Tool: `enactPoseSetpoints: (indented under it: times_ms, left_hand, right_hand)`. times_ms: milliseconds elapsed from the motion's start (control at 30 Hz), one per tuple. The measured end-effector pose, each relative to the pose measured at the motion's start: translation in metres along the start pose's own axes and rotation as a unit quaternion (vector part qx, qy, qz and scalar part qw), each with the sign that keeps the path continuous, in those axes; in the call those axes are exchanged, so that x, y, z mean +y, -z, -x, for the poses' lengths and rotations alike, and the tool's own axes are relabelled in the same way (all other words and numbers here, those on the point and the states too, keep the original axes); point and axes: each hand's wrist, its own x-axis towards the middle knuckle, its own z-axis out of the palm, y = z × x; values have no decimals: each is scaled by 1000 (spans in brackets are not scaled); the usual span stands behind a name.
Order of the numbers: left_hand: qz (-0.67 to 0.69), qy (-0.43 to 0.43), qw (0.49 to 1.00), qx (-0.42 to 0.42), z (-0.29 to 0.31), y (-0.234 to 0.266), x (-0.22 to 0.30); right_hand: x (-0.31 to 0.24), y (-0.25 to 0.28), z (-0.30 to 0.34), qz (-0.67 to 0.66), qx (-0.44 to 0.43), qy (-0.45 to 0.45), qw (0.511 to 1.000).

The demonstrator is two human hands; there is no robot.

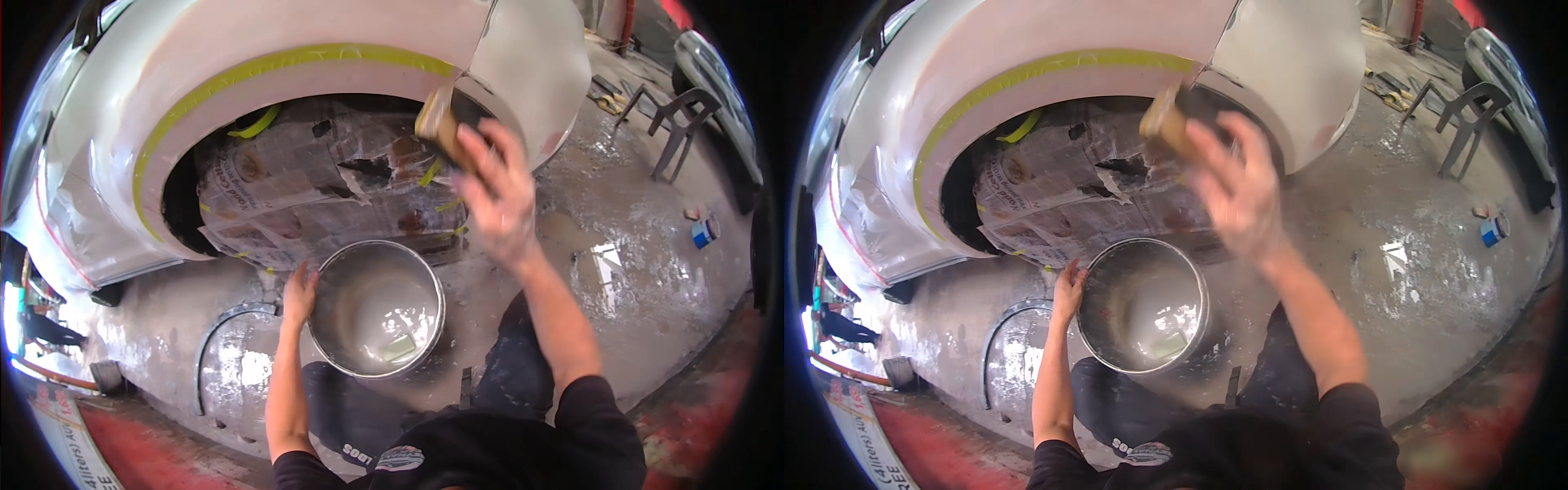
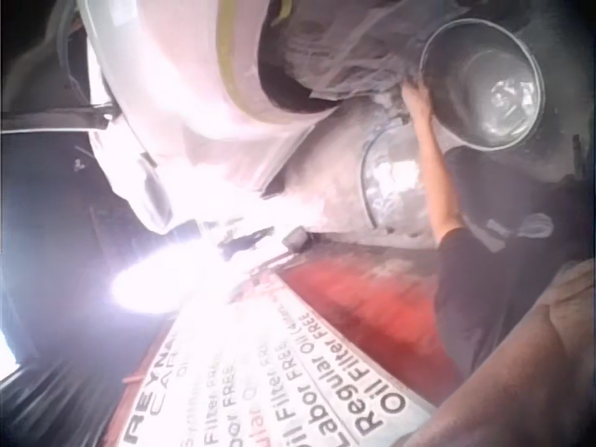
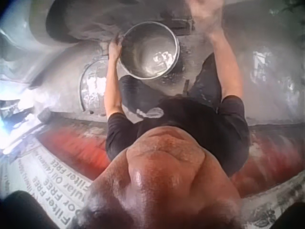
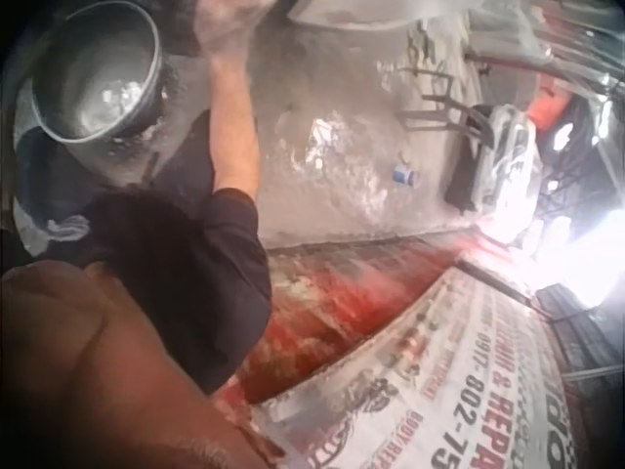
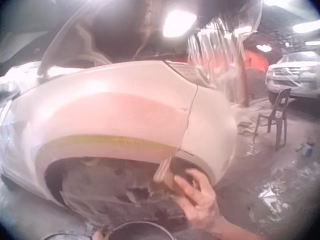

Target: The person sands the wheel arch area of a white car using a sanding block and water. They repeatedly dip the sanding block into a bucket of water and rub it against the car's surface.

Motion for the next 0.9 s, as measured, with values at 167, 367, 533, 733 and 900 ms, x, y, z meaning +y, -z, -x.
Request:
enactPoseSetpoints:
  times_ms: [167,367,533,733,900]
  left_hand:
    - [24,54,997,-49,-3,-22,20]
    - [16,51,998,-18,5,-22,28]
    - [-13,69,997,-40,7,-14,31]
    - [-13,69,997,-45,4,-17,25]
    - [-19,57,998,-26,6,-19,28]
  right_hand:
    - [49,-5,-80,154,103,149,971]
    - [62,-18,-108,204,67,252,944]
    - [39,-25,-131,176,89,182,963]
    - [57,-23,-109,218,76,234,944]
    - [51,-26,-127,207,85,240,945]
